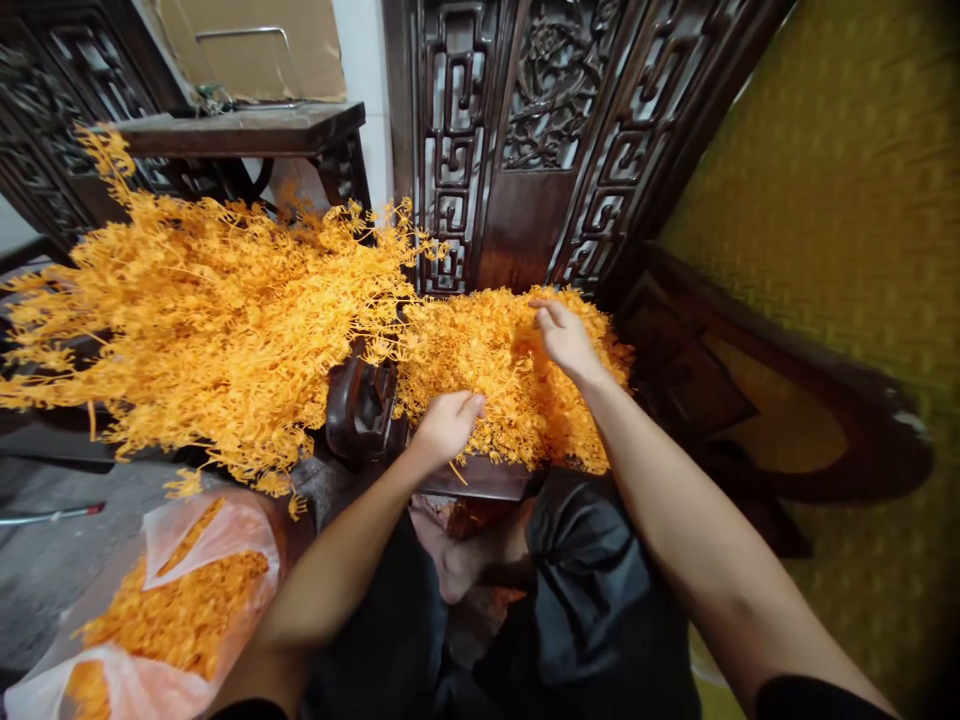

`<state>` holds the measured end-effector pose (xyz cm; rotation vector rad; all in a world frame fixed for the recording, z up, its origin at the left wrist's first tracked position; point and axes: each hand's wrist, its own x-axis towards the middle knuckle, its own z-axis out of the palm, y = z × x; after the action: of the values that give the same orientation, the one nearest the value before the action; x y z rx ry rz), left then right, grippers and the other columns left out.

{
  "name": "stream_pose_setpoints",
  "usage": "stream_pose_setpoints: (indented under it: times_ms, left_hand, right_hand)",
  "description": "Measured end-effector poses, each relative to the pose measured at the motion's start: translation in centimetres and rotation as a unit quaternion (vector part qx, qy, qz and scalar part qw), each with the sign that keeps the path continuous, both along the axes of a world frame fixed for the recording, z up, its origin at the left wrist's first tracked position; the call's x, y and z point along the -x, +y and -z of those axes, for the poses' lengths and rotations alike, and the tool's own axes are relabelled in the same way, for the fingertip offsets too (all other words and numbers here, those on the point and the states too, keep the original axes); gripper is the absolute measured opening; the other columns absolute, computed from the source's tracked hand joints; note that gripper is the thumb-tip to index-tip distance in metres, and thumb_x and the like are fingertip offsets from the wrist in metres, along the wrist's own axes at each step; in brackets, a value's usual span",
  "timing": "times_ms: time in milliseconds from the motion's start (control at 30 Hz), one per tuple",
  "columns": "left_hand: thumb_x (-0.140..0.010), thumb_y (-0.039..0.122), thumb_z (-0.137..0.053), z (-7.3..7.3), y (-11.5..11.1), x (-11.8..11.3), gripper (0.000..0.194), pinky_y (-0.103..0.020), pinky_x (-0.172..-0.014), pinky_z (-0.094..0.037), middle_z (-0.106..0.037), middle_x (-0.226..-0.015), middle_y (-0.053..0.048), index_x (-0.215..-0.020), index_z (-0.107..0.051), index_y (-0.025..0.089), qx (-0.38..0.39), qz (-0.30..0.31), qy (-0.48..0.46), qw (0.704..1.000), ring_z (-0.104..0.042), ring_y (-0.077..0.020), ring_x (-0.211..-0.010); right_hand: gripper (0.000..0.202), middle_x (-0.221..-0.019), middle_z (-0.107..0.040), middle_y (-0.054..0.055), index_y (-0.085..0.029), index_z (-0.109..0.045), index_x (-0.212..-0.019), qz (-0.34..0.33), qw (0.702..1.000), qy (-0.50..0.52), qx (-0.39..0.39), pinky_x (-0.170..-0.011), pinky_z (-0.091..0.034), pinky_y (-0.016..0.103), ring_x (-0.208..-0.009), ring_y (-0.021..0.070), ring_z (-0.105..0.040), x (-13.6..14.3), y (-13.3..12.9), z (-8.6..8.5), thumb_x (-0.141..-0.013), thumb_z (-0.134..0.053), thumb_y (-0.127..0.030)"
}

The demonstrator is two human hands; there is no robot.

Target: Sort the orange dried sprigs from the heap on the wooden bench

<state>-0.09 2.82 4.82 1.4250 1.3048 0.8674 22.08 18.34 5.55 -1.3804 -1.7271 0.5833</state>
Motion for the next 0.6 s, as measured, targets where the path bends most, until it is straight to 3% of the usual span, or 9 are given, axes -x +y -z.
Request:
stream_pose_setpoints:
  times_ms: [100, 133, 200, 267, 300, 367, 400, 467, 600]
  left_hand:
    - [-0.096, 0.04, -0.044, -0.5, -0.1, 0.0, 0.035, -0.025, -0.055, -0.032, -0.047, -0.056, 0.004, -0.074, -0.059, 0.017, -0.025, 0.028, 0.067, 0.997, -0.043, -0.0111, -0.053]
    - [-0.096, 0.039, -0.044, -0.6, -0.2, -0.1, 0.034, -0.025, -0.057, -0.033, -0.048, -0.056, 0.004, -0.074, -0.059, 0.017, -0.031, 0.037, 0.082, 0.995, -0.044, -0.0113, -0.053]
    - [-0.097, 0.037, -0.044, -0.9, -0.4, -0.1, 0.034, -0.026, -0.059, -0.033, -0.048, -0.056, 0.004, -0.074, -0.059, 0.017, -0.041, 0.057, 0.107, 0.992, -0.044, -0.0117, -0.054]
    - [-0.097, 0.036, -0.045, -1.1, -0.5, -0.1, 0.034, -0.027, -0.061, -0.034, -0.049, -0.056, 0.003, -0.073, -0.06, 0.017, -0.054, 0.081, 0.13, 0.987, -0.046, -0.0125, -0.056]
    - [-0.097, 0.034, -0.045, -1.2, -0.6, 0.0, 0.034, -0.027, -0.063, -0.034, -0.05, -0.057, 0.003, -0.073, -0.061, 0.017, -0.061, 0.092, 0.142, 0.984, -0.047, -0.0129, -0.057]
    - [-0.096, 0.031, -0.046, -1.4, -0.7, 0.2, 0.032, -0.027, -0.065, -0.035, -0.053, -0.058, 0.002, -0.072, -0.061, 0.017, -0.073, 0.113, 0.16, 0.978, -0.05, -0.0135, -0.061]
    - [-0.096, 0.03, -0.046, -1.6, -0.8, 0.3, 0.032, -0.027, -0.066, -0.036, -0.053, -0.059, 0.002, -0.072, -0.062, 0.017, -0.075, 0.121, 0.162, 0.977, -0.05, -0.0135, -0.061]
    - [-0.097, 0.031, -0.046, -1.8, -0.8, 0.5, 0.032, -0.027, -0.064, -0.036, -0.052, -0.058, 0.002, -0.073, -0.062, 0.017, -0.068, 0.128, 0.152, 0.978, -0.049, -0.0132, -0.06]
    - [-0.097, 0.036, -0.045, -2.4, -1.1, 0.7, 0.034, -0.026, -0.058, -0.033, -0.05, -0.056, 0.003, -0.073, -0.06, 0.017, -0.044, 0.11, 0.123, 0.985, -0.046, -0.0126, -0.055]
  right_hand:
    - [0.035, -0.134, -0.066, 0.015, -0.018, -0.075, -0.11, -0.023, 0.988, -0.148, -0.034, -0.118, -0.021, 0.068, -0.14, 0.0403, -0.043, 1.2, -1.6, -1.8, -0.096, -0.051, -0.04]
    - [0.039, -0.138, -0.064, 0.014, -0.018, -0.075, -0.113, -0.044, 0.986, -0.155, -0.034, -0.119, -0.022, 0.065, -0.142, 0.0391, -0.042, 1.6, -2.5, -2.6, -0.098, -0.049, -0.043]
    - [0.05, -0.138, -0.064, 0.015, -0.017, -0.068, -0.129, -0.115, 0.985, -0.125, -0.025, -0.115, -0.037, 0.055, -0.132, 0.0335, -0.055, 2.3, -4.4, -4.3, -0.098, -0.048, -0.051]
    - [0.063, -0.134, -0.066, 0.013, -0.019, -0.059, -0.141, -0.238, 0.965, -0.115, 0.003, -0.103, -0.048, 0.045, -0.115, 0.0275, -0.065, 3.1, -6.2, -5.6, -0.092, -0.059, -0.057]
    - [0.064, -0.13, -0.068, 0.012, -0.02, -0.06, -0.14, -0.307, 0.943, -0.131, 0.022, -0.098, -0.051, 0.041, -0.108, 0.0252, -0.067, 3.5, -6.8, -6.0, -0.087, -0.065, -0.057]
    - [0.047, -0.108, -0.075, 0.008, -0.019, -0.072, -0.118, -0.406, 0.892, -0.189, 0.056, -0.085, -0.051, 0.034, -0.09, 0.0204, -0.067, 4.2, -7.5, -6.2, -0.086, -0.068, -0.053]
    - [0.037, -0.092, -0.075, 0.006, -0.018, -0.076, -0.102, -0.421, 0.878, -0.217, 0.066, -0.077, -0.049, 0.031, -0.078, 0.0175, -0.065, 4.5, -7.5, -6.1, -0.089, -0.065, -0.05]
    - [0.037, -0.068, -0.066, 0.002, -0.016, -0.072, -0.079, -0.393, 0.883, -0.246, 0.067, -0.063, -0.041, 0.029, -0.06, 0.0131, -0.053, 4.7, -7.1, -5.7, -0.094, -0.057, -0.046]
    - [0.041, -0.058, -0.056, -0.001, -0.016, -0.068, -0.073, -0.308, 0.926, -0.212, 0.053, -0.057, -0.032, 0.028, -0.056, 0.0122, -0.044, 3.1, -5.2, -4.8, -0.093, -0.057, -0.05]
